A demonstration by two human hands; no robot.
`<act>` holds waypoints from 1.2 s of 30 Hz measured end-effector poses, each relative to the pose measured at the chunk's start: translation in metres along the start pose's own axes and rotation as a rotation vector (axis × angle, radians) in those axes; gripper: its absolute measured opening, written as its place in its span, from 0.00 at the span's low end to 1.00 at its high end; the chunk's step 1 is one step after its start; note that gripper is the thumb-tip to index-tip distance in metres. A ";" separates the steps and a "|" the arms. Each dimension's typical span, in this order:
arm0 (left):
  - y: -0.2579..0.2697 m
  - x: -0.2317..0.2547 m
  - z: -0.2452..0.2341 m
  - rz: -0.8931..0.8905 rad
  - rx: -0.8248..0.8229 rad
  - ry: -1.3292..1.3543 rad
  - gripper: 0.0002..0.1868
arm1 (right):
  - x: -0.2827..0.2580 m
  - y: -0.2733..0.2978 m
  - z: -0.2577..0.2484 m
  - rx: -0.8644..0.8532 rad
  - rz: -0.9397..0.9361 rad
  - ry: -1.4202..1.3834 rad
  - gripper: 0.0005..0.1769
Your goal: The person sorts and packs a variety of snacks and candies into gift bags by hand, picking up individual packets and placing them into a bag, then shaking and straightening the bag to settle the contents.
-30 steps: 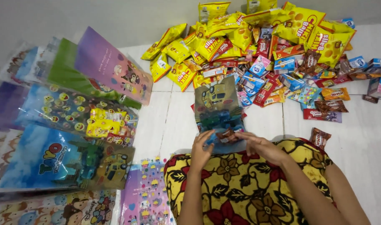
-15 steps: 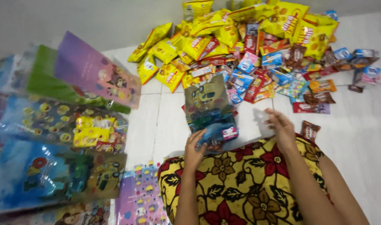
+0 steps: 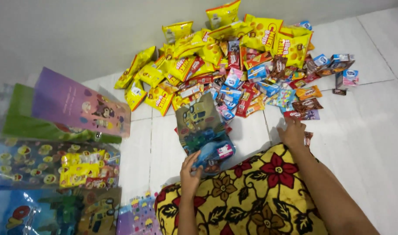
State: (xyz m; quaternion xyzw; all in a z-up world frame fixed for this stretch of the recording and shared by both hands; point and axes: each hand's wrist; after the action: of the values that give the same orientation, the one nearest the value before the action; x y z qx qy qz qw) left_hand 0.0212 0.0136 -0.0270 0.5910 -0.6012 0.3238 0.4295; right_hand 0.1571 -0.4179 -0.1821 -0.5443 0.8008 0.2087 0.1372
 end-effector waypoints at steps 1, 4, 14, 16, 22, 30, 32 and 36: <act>0.000 -0.001 0.000 0.020 -0.017 0.025 0.29 | -0.018 0.012 -0.019 -0.109 0.030 0.003 0.37; -0.002 -0.008 0.001 0.059 -0.038 0.040 0.26 | -0.053 0.027 -0.053 -0.316 0.123 0.018 0.48; -0.005 0.005 -0.001 -0.007 -0.053 0.068 0.25 | -0.048 0.030 -0.047 -0.065 -0.174 0.109 0.44; -0.002 -0.006 0.003 0.011 -0.053 0.053 0.25 | -0.038 0.018 -0.037 -0.254 0.008 0.129 0.46; -0.003 -0.009 0.000 0.034 -0.041 0.060 0.24 | -0.042 0.019 -0.033 -0.233 -0.087 0.358 0.43; -0.002 -0.008 0.001 0.054 -0.042 0.039 0.25 | -0.031 0.002 -0.018 -0.354 -0.076 0.482 0.33; -0.001 -0.005 0.000 0.027 -0.044 0.055 0.24 | -0.025 -0.009 -0.004 -0.415 -0.155 0.385 0.32; 0.000 -0.006 0.000 0.077 -0.039 0.018 0.23 | -0.028 -0.011 0.003 -0.280 -0.256 0.319 0.36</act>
State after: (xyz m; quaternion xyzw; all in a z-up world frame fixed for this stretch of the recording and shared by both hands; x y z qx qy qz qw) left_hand 0.0213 0.0163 -0.0325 0.5561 -0.6257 0.3335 0.4336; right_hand 0.1772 -0.3973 -0.1742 -0.6810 0.7002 0.2101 -0.0423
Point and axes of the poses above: each hand's wrist, its own y-axis away from the middle knuckle, its own z-axis out of the palm, x = y × z, and after that the axes turned 11 degrees about -x, right-handed
